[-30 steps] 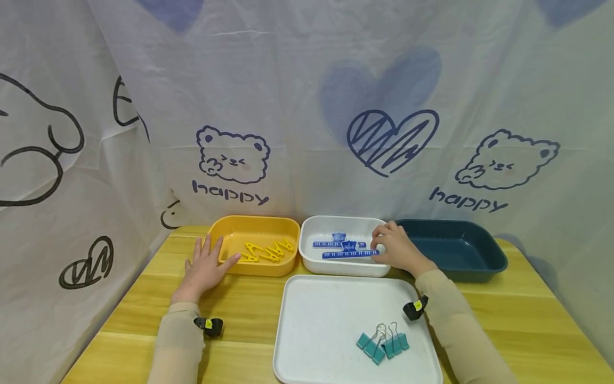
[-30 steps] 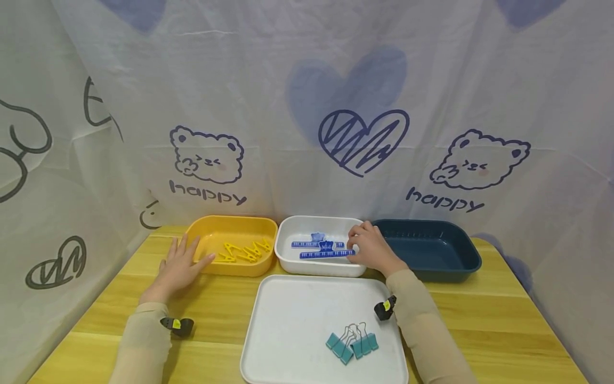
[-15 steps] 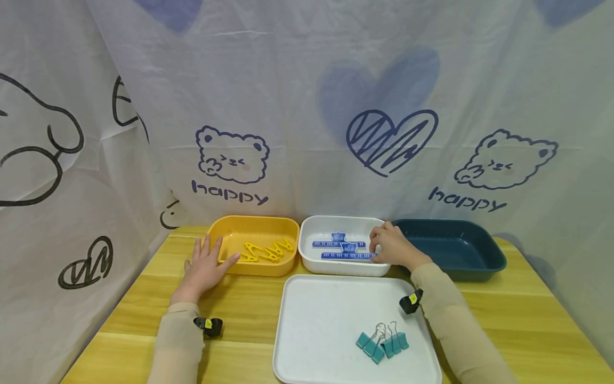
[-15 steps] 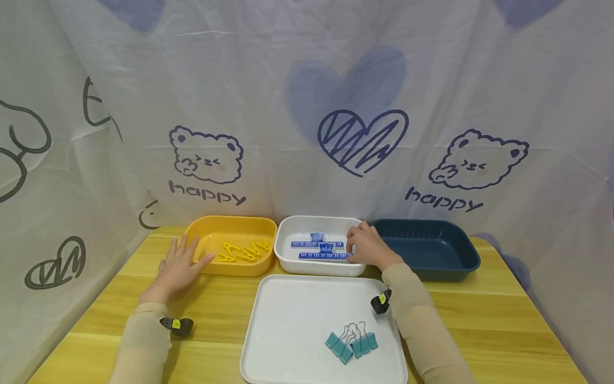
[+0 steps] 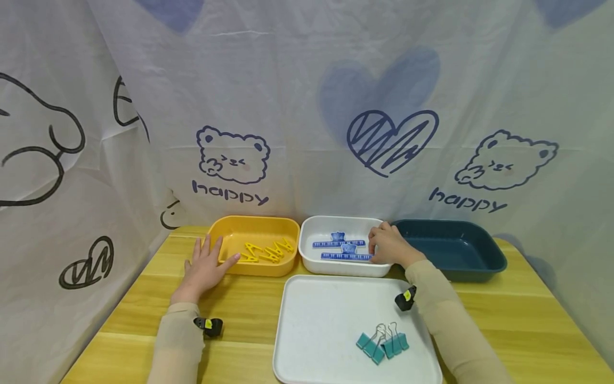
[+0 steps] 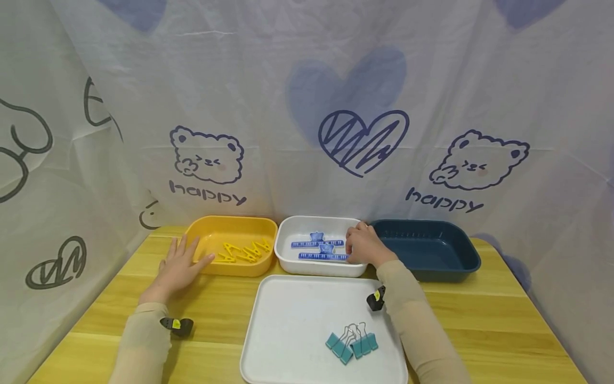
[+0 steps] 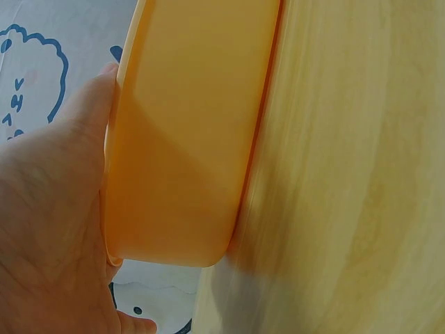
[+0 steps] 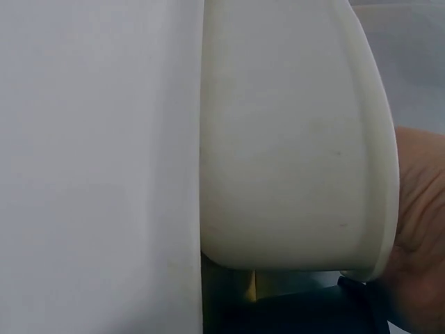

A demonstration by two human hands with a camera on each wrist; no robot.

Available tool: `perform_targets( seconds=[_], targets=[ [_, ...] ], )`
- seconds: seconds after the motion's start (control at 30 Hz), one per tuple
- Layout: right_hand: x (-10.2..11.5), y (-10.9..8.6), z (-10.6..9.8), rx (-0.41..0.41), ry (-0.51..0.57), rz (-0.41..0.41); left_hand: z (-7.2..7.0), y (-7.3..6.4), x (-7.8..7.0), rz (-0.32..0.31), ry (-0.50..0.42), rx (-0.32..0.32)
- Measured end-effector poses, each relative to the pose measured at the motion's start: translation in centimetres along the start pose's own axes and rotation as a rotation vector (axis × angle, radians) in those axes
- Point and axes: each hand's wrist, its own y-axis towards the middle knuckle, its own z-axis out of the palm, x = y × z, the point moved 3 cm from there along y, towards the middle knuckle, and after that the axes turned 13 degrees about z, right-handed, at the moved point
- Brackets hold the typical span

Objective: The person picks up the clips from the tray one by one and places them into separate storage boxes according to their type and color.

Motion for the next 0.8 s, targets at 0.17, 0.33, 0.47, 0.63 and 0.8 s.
perform_targets(
  seconds=[0.17, 0.33, 0.47, 0.63, 0.8],
  targets=[
    [0.09, 0.29, 0.41, -0.004, -0.007, 0.014, -0.08, -0.04, -0.13, -0.003, -0.008, 0.002],
    [0.40, 0.29, 0.20, -0.012, -0.017, 0.013, 0.05, 0.07, 0.03, -0.003, -0.011, -0.003],
    [0.49, 0.35, 0.13, 0.007, -0.013, 0.036, 0.15, 0.16, 0.27, 0.000, -0.005, -0.006],
    [0.40, 0.51, 0.29, 0.023, -0.025, 0.048, 0.15, 0.09, 0.36, -0.001, -0.008, -0.003],
    [0.25, 0.50, 0.25, 0.017, -0.021, 0.047, 0.14, 0.06, 0.26, -0.003, -0.005, 0.000]
  ],
)
